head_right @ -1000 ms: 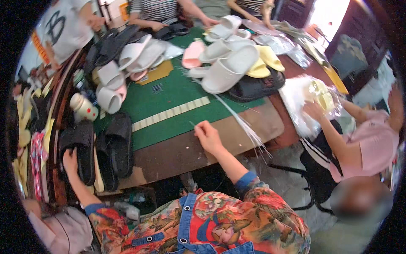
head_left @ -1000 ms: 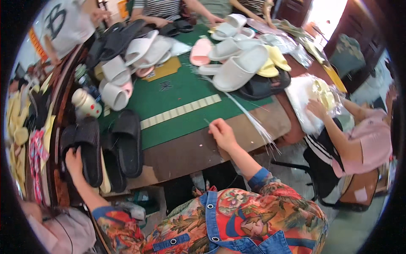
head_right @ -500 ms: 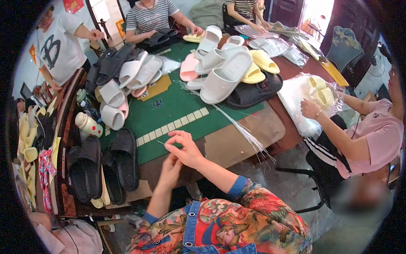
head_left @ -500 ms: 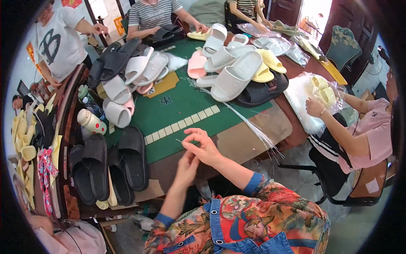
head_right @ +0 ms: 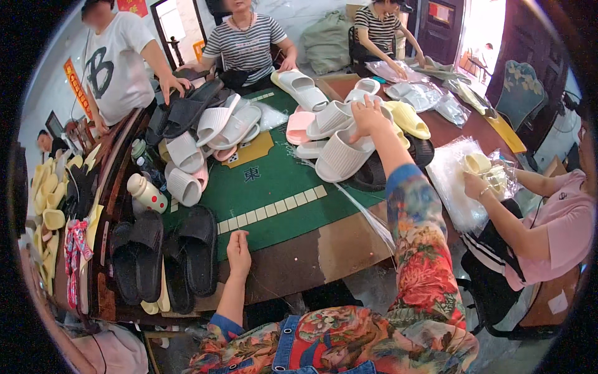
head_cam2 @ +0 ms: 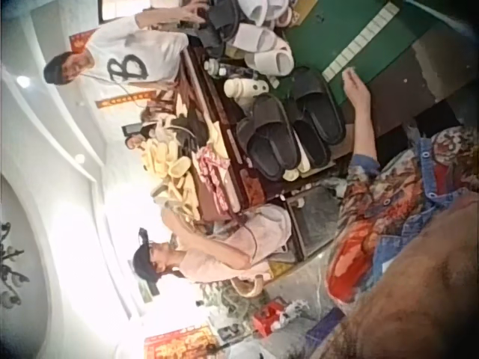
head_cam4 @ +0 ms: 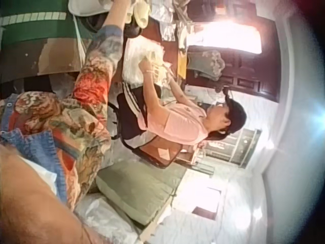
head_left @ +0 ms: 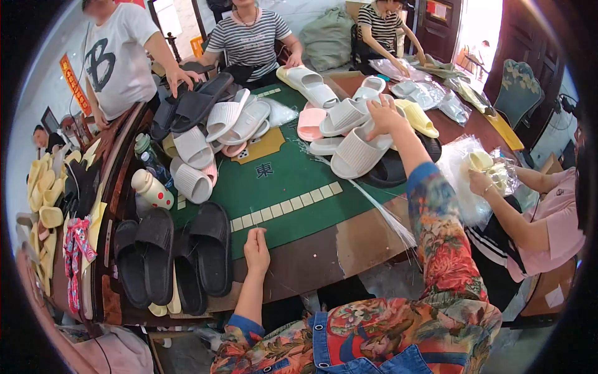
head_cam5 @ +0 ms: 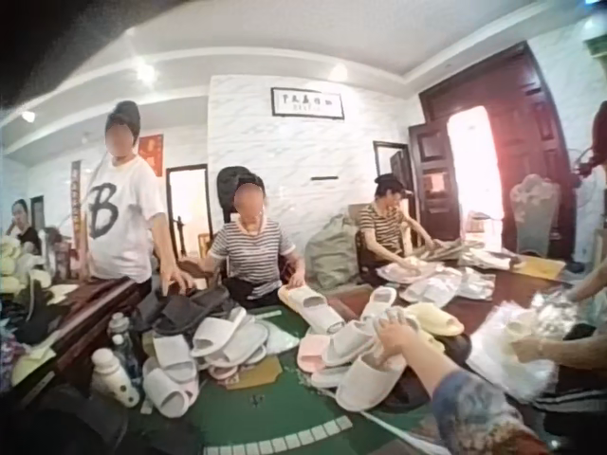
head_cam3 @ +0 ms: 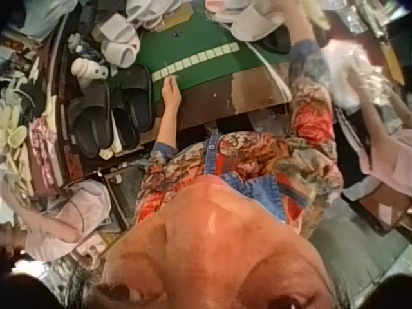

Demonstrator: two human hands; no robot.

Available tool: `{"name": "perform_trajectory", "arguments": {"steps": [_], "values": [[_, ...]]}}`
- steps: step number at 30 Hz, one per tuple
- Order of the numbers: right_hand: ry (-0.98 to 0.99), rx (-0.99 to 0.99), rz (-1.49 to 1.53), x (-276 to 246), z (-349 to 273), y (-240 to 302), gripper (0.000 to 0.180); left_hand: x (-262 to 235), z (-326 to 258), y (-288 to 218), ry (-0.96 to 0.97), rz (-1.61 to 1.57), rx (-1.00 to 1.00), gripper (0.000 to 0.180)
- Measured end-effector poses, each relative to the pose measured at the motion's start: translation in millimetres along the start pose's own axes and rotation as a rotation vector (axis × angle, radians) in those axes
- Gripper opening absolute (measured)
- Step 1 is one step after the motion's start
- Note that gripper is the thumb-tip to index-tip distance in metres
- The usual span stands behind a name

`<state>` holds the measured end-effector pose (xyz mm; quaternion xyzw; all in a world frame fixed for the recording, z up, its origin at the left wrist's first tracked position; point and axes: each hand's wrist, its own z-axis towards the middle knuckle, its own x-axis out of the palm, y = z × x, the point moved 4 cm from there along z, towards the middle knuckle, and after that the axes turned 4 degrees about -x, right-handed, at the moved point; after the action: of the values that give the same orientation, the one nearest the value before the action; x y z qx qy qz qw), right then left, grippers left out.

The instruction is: The person connects pairs of slide slippers together by hand, threading plastic fastener ties through the slides on the table.

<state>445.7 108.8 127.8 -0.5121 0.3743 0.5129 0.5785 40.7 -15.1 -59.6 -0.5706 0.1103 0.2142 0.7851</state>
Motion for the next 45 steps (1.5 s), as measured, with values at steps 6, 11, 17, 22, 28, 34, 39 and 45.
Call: {"name": "perform_trajectory", "arguments": {"steps": [6, 11, 17, 22, 28, 34, 39, 45], "values": [[0.156, -0.022, 0.079, 33, 36, 9, 0.087, 1, -4, -5, -0.004, -0.052, -0.026, 0.023], [-0.049, -0.054, 0.228, 36, 25, 35, 0.043, 0, -3, 4, 0.018, -0.105, -0.081, 0.022], [-0.393, -0.173, 0.375, -34, -27, 88, 0.025, 2, -4, 16, 0.005, -0.174, -0.078, 0.021], [-0.271, -0.171, 0.738, -37, -101, 156, 0.024, -14, -13, 5, -0.142, -0.506, -0.145, 0.020], [-0.115, 0.047, 1.111, 43, -176, 223, 0.038, -38, -58, -27, -0.365, -0.612, -0.082, 0.020], [0.132, -0.204, 1.082, 34, -190, 244, 0.055, -30, -72, -21, -0.035, -0.247, -0.118, 0.023], [0.014, -0.330, 0.797, 45, -194, 228, 0.036, -14, -58, -31, -0.037, -0.161, -0.119, 0.023], [-0.225, -0.280, 0.904, 65, -196, 252, 0.022, -3, -23, -8, -0.104, -0.143, -0.013, 0.026]]}}
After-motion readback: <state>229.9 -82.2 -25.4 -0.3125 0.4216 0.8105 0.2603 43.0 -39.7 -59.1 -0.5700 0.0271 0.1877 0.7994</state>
